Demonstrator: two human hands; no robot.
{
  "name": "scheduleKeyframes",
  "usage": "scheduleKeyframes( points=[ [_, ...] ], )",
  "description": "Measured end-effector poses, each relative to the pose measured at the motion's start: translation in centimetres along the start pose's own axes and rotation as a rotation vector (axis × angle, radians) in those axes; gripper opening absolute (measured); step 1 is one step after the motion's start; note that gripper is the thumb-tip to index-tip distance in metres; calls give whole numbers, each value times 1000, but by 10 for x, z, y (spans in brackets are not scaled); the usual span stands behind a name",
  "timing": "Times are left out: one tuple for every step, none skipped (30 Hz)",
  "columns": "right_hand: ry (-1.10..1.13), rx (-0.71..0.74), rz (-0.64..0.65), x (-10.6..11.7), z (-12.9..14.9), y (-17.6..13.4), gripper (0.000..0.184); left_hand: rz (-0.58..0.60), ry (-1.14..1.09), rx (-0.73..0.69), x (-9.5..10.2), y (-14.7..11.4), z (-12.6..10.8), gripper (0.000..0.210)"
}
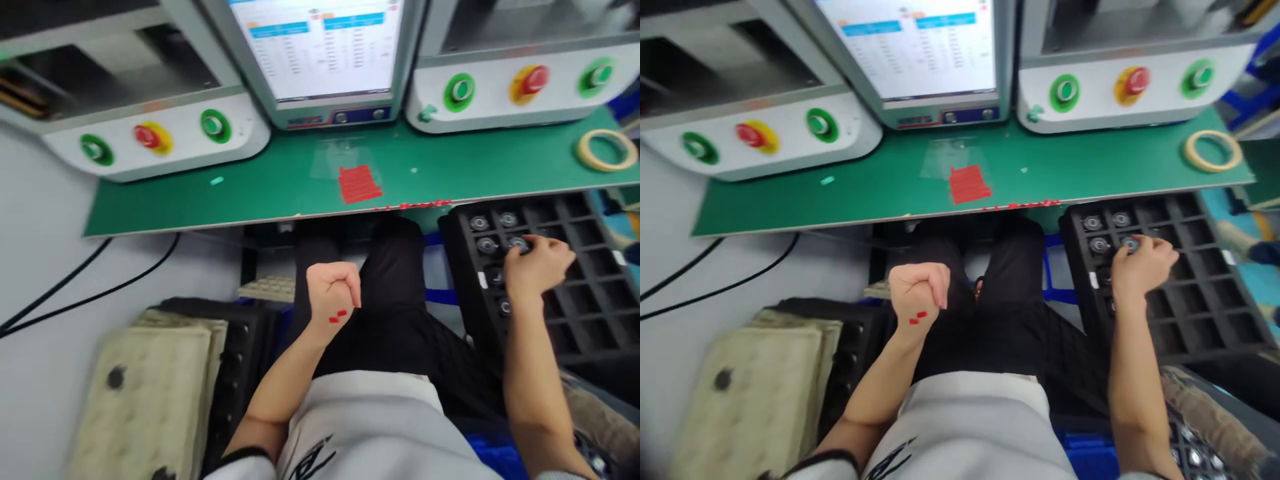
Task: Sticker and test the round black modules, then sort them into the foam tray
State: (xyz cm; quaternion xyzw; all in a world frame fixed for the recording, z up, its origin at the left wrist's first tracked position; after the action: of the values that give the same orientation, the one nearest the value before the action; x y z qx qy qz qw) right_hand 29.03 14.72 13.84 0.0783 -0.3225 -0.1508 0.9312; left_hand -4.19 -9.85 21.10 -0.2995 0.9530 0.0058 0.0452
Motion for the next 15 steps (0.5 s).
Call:
scheduleKeyframes(
  points=[
    [22,39,21,-6,21,-18,37,-23,20,-58,5,-1,-6,24],
    [69,98,63,-11,46,-42,32,-40,54,-116,8,-2,-13,24],
    [136,170,118,-15,74,-71,21,-55,96,-176,11,-3,-20,25],
    [221,254,182,-17,103,-103,15,-69,146,-240,13,-6,-28,25],
    [420,382,303,-20,138,-139,17,-81,196,-301,14,-9,-35,25],
    [631,456,404,-18,167,-171,22,-93,240,-355,15,-12,-43,25],
    [779,470,486,-16,188,-198,27,-102,277,-398,15,-16,-49,25],
    [897,451,557,-15,203,-218,30,-107,306,-430,16,-19,-55,24],
    [981,416,615,-15,214,-233,32,-108,335,-451,17,-22,-60,23],
    [1030,378,664,-16,220,-243,33,-108,364,-464,18,-25,-64,22],
    [1058,347,704,-18,224,-249,33,-106,392,-475,18,-27,-67,21],
    [1069,326,736,-19,225,-252,33,-102,422,-488,19,-29,-69,21],
    [1072,316,758,-20,226,-254,33,-99,448,-501,19,-31,-71,21],
    [1072,309,770,-21,226,-254,33,-95,468,-516,19,-32,-73,20],
    [1072,301,772,-21,225,-254,33,-91,479,-533,19,-34,-74,20]
  ],
)
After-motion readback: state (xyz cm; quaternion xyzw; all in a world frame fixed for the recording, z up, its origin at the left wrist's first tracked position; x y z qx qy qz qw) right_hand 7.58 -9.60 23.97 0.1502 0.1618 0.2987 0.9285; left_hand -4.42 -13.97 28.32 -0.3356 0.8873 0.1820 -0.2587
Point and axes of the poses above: each hand's wrist, its own y-axis towards the middle knuckle, its own x-axis out of the back of the hand, z = x × y, the point moved 9 cm from there along y, towards the middle knuckle, and after that the axes turned 6 degrees about x, right-handed, at the moved point
